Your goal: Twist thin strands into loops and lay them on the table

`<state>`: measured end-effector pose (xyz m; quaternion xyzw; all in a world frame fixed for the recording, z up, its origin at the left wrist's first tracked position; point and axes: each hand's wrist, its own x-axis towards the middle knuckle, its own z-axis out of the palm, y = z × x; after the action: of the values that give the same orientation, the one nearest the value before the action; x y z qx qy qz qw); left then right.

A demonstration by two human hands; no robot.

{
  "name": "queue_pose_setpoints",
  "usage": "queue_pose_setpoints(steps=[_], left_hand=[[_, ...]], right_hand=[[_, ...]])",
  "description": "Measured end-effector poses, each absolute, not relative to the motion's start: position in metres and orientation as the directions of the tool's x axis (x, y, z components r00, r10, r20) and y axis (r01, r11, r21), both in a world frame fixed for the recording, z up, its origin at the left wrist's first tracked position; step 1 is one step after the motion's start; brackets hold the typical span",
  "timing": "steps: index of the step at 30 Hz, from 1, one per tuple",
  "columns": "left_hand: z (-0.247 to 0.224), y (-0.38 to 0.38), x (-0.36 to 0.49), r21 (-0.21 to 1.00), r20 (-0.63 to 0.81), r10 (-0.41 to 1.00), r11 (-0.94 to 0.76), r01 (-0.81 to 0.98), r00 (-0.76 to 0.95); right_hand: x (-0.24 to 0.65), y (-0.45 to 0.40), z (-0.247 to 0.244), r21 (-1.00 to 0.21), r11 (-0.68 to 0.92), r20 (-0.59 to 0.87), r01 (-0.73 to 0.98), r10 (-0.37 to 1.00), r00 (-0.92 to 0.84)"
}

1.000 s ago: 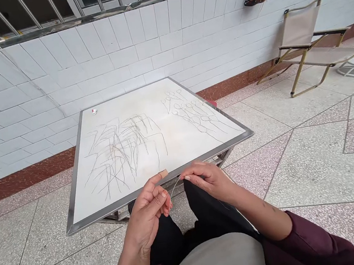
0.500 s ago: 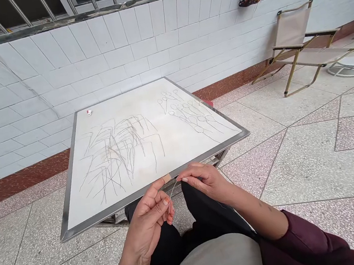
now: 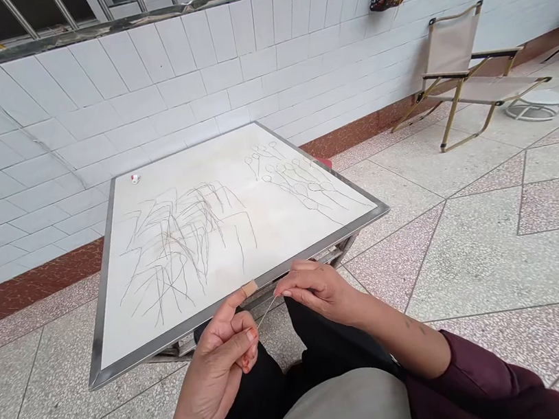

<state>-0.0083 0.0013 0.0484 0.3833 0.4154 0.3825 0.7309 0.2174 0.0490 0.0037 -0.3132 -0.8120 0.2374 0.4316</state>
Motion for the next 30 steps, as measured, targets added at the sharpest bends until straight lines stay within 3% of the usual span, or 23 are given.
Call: queue_pose_setpoints(steps=[5,9,14,23,30], left_hand=[[0.049,0.001,-0.023,0.9,-0.325,0.873,0.403,-0.166,0.363],[0.053,0.003,-0.035,0.955,-0.298,0.895,0.281,0.098,0.332],[0.063,0.005,-0.022,0.924,-0.121,0.983,0.06,0.378,0.141],[0.054,0.0,0.02,0.955,0.04,0.999,-0.042,0.295,0.013],[0.054,-0.002,0.02,0.884,0.086,0.996,-0.082,0.459,0.014]], right_hand=[[0.216,0.046,0.008,-0.633,0.715,0.538,0.299,0.683,-0.494],[0.212,0.045,0.006,-0.636,0.699,0.509,0.327,0.699,-0.503],[0.207,0.042,0.004,-0.616,0.705,0.518,0.352,0.699,-0.493],[0.205,0.036,0.009,-0.646,0.688,0.543,0.331,0.719,-0.434],[0.207,0.033,0.013,-0.681,0.649,0.522,0.338,0.755,-0.397]])
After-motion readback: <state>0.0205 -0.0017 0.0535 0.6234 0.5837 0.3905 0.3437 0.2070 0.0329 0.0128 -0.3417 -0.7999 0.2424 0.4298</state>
